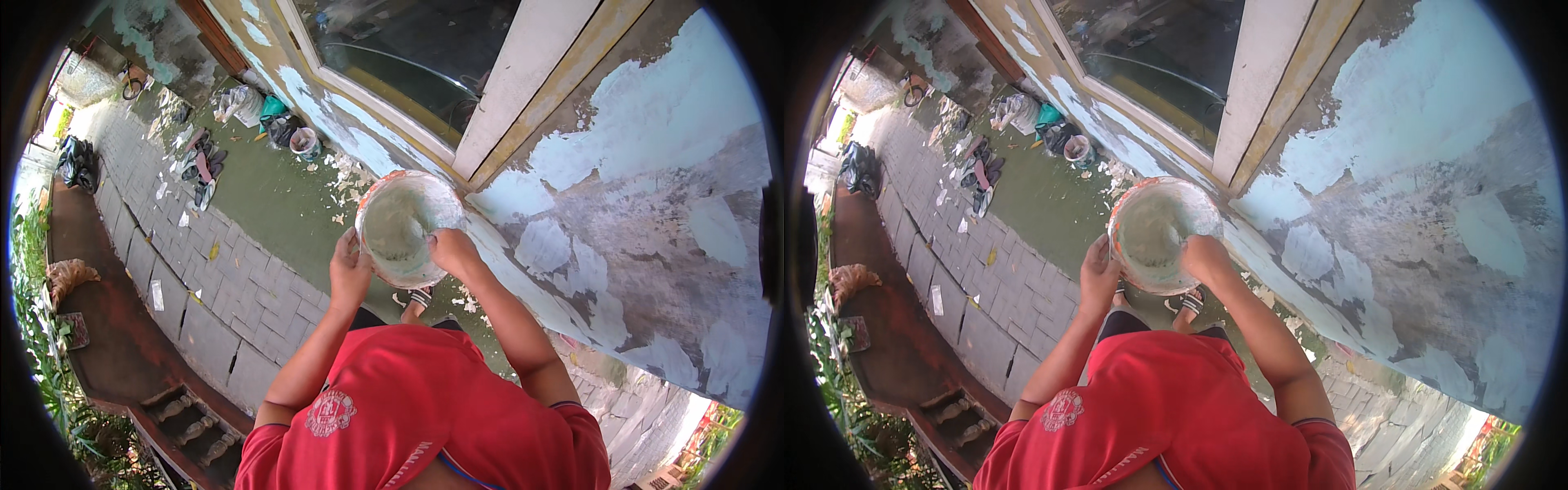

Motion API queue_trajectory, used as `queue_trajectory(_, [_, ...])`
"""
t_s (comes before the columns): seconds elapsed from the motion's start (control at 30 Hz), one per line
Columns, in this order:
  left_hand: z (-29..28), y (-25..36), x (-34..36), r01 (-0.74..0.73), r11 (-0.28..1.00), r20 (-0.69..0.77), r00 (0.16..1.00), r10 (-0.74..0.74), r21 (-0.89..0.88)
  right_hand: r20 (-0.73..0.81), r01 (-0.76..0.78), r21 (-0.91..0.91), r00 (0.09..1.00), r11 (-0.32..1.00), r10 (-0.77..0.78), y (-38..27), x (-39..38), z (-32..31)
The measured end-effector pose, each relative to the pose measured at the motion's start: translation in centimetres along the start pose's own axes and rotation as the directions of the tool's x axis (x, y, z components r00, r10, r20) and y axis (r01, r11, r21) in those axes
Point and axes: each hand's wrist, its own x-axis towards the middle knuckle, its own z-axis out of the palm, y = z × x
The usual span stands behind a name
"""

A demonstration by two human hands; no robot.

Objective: The person applies white plaster to an exterior wall using a small putty knife, repeatedly dipping the knife into a bucket of plaster mix.

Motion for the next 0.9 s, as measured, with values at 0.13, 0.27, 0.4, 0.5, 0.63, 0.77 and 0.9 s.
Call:
queue_trajectory(0.13, [-3.2,-0.9,2.9,0.047,0.997,0.028,0.999,-0.045,-0.063,0.0,-0.034,0.237,0.999,0.971,0.036,-1.0,0.3,-1.8])
queue_trajectory(0.27, [-4.8,1.8,4.9,0.153,0.982,0.054,0.988,-0.148,-0.108,0.162,-0.29,0.444,0.956,0.848,0.243,-3.6,0.1,-3.4])
queue_trajectory(0.4, [-7.0,1.4,7.5,0.122,0.991,0.155,0.982,-0.111,-0.063,-0.226,-0.019,0.112,0.973,0.994,0.044,-3.3,1.2,0.1])
queue_trajectory(0.5, [-7.4,-0.4,10.3,-0.007,0.997,0.161,0.987,0.02,-0.076,-0.263,-0.061,-0.248,0.965,0.967,-0.006,-4.7,5.0,3.0])
queue_trajectory(0.63, [-7.9,-2.0,13.1,-0.033,0.965,0.157,0.985,0.076,-0.261,-0.147,0.094,-0.359,0.977,0.929,-0.156,-7.1,5.6,4.9])
queue_trajectory(0.77, [-12.0,-10.1,18.6,-0.016,0.995,0.23,0.972,0.038,-0.099,-0.147,0.079,-0.379,0.979,0.922,-0.145,-9.3,6.0,6.9])
queue_trajectory(0.9, [-12.2,-6.3,15.7,0.033,0.996,0.239,0.971,-0.012,-0.086,0.053,0.092,-0.301,0.995,0.949,-0.079,-10.1,6.2,6.8])
